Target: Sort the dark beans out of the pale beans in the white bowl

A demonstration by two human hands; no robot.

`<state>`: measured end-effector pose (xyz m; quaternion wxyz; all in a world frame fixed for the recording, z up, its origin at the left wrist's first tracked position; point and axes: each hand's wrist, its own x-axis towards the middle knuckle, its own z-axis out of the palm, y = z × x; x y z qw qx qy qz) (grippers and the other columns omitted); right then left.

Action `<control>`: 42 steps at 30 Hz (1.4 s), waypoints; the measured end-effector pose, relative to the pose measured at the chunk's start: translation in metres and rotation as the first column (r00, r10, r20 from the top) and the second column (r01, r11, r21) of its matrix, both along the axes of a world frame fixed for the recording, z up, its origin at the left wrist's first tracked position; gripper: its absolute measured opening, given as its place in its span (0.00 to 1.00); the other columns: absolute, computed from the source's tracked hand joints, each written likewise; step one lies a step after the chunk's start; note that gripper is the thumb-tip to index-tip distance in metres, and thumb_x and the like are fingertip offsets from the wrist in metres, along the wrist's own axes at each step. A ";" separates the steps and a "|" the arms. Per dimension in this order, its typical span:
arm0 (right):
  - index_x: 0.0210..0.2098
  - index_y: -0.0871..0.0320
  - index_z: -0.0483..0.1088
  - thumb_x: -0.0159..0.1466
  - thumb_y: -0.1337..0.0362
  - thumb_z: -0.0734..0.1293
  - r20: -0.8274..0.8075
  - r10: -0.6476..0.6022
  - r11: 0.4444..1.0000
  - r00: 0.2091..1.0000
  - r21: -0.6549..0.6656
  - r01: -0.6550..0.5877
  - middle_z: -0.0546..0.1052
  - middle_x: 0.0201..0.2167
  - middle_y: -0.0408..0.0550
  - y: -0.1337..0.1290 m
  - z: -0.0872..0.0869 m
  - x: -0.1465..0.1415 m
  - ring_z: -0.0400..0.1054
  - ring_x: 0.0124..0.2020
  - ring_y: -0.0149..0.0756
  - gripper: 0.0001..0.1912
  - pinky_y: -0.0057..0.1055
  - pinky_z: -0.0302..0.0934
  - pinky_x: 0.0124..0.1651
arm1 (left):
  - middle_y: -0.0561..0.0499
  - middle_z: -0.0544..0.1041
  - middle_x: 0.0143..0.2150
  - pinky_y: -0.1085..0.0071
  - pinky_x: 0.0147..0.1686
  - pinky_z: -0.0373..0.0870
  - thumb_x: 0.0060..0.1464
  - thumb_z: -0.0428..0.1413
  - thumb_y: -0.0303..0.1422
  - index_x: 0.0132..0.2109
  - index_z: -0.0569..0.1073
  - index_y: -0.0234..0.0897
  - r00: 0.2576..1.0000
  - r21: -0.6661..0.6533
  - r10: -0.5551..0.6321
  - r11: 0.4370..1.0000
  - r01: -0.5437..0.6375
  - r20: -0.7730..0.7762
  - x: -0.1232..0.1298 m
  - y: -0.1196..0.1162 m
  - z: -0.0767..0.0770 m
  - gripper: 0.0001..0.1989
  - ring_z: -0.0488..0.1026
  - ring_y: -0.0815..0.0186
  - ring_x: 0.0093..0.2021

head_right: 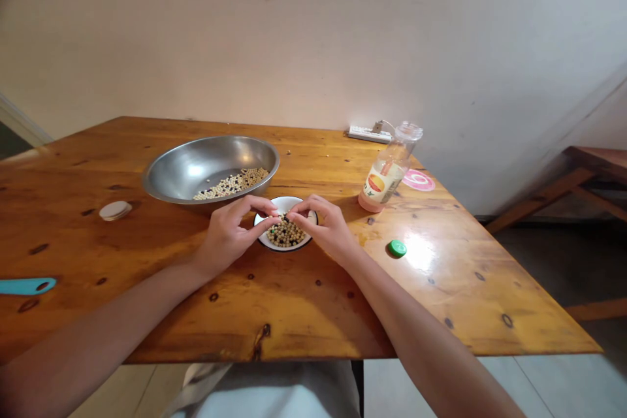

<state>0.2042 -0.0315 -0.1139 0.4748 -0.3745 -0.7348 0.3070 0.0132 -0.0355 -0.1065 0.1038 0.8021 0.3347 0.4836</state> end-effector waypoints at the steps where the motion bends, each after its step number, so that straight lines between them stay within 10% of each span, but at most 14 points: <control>1: 0.29 0.57 0.71 0.60 0.57 0.66 -0.013 -0.007 1.000 1.000 -0.009 0.007 0.72 0.29 0.45 0.000 0.001 0.000 0.66 0.33 0.33 0.10 0.31 0.59 0.38 | 0.55 0.77 0.33 0.76 0.35 0.71 0.53 0.58 0.31 0.37 0.70 0.38 1.000 0.004 0.007 1.000 -0.007 0.003 0.000 0.000 0.000 0.05 0.75 0.71 0.32; 42: 0.29 0.57 0.70 0.61 0.59 0.65 0.140 -0.016 0.995 0.990 0.098 0.002 0.71 0.28 0.46 -0.003 0.006 -0.001 0.65 0.30 0.33 0.08 0.31 0.59 0.35 | 0.58 0.73 0.31 0.75 0.37 0.70 0.49 0.61 0.26 0.48 0.65 0.41 0.996 -0.017 0.020 1.000 -0.022 -0.091 -0.002 0.004 -0.007 0.20 0.72 0.73 0.31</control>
